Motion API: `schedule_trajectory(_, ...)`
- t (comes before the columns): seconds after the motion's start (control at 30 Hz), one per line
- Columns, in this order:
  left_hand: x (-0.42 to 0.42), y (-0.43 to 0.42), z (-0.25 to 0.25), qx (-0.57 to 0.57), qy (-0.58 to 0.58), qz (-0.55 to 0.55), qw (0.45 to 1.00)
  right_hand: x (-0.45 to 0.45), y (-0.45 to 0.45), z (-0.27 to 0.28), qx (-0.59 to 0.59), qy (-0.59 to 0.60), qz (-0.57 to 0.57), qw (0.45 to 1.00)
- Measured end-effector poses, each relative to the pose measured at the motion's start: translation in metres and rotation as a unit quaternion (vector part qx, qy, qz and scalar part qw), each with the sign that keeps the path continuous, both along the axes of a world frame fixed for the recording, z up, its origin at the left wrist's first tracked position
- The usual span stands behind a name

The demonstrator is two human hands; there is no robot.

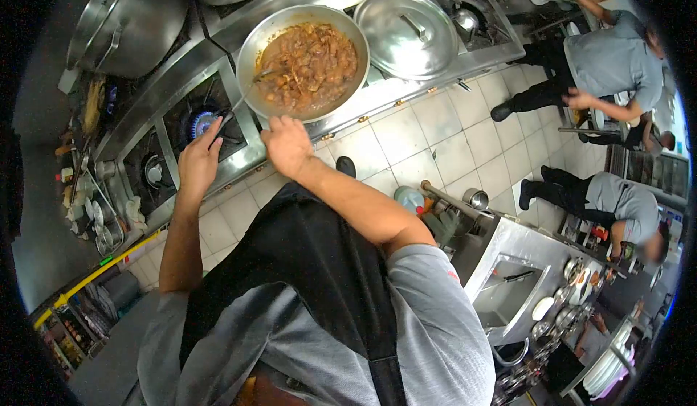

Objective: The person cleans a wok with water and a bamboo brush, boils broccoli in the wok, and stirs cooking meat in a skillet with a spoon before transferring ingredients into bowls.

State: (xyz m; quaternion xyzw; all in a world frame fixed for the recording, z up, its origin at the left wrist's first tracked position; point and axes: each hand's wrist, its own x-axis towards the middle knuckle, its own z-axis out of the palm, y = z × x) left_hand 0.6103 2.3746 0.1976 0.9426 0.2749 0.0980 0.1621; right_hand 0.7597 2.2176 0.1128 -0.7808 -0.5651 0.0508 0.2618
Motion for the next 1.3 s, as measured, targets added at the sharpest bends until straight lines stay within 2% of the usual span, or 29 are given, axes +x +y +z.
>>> schedule_trajectory(0.07,-0.014,0.004,0.007,0.001,0.031,-0.037,0.999,0.01,-0.024,0.0,0.007,-0.018,0.003,1.0)
schedule_trajectory(0.2,-0.023,0.0,0.009,-0.009,0.077,-0.11,0.991,0.023,-0.066,0.026,-0.017,0.007,-0.156,0.988)
schedule_trajectory(0.3,-0.003,0.003,-0.016,0.005,0.109,-0.166,0.98,0.031,-0.083,0.017,-0.005,0.046,-0.203,0.978)
schedule_trajectory(0.4,0.03,0.018,-0.073,0.056,0.143,-0.142,0.978,0.035,-0.087,0.014,0.009,0.059,-0.242,0.968)
schedule_trajectory(0.5,0.054,0.021,-0.076,0.022,0.125,-0.086,0.988,0.04,-0.09,0.013,0.031,0.038,-0.283,0.958)
schedule_trajectory(0.6,0.061,0.033,-0.054,-0.029,0.052,-0.042,0.997,0.049,-0.099,0.007,0.069,0.045,-0.312,0.947)
schedule_trajectory(0.67,0.075,0.047,-0.016,-0.045,0.07,-0.001,0.997,0.048,-0.104,0.006,0.094,0.08,-0.328,0.936)
schedule_trajectory(0.73,0.097,0.082,-0.013,-0.009,0.053,-0.014,0.998,0.047,-0.111,0.001,0.132,0.127,-0.35,0.919)
schedule_trajectory(0.8,0.13,0.116,-0.023,0.034,0.121,-0.003,0.992,0.043,-0.121,0.003,0.119,0.184,-0.376,0.9)
schedule_trajectory(0.87,0.161,0.138,-0.045,0.02,0.125,-0.004,0.992,0.04,-0.138,-0.011,0.101,0.28,-0.391,0.871)
schedule_trajectory(0.93,0.188,0.146,-0.061,0.008,0.128,-0.015,0.992,0.034,-0.164,-0.031,0.075,0.302,-0.403,0.861)
schedule_trajectory(1.03,0.224,0.172,-0.108,-0.135,0.188,-0.106,0.967,0.024,-0.21,-0.049,0.004,0.328,-0.435,0.839)
schedule_trajectory(1.17,0.217,0.151,-0.032,-0.093,0.164,-0.169,0.967,0.013,-0.269,-0.066,-0.079,0.327,-0.474,0.814)
schedule_trajectory(1.23,0.197,0.123,0.023,0.029,0.217,-0.174,0.96,0.008,-0.287,-0.071,-0.102,0.326,-0.485,0.805)
schedule_trajectory(1.3,0.172,0.098,0.046,0.119,0.23,-0.157,0.953,0.008,-0.298,-0.076,-0.125,0.32,-0.487,0.803)
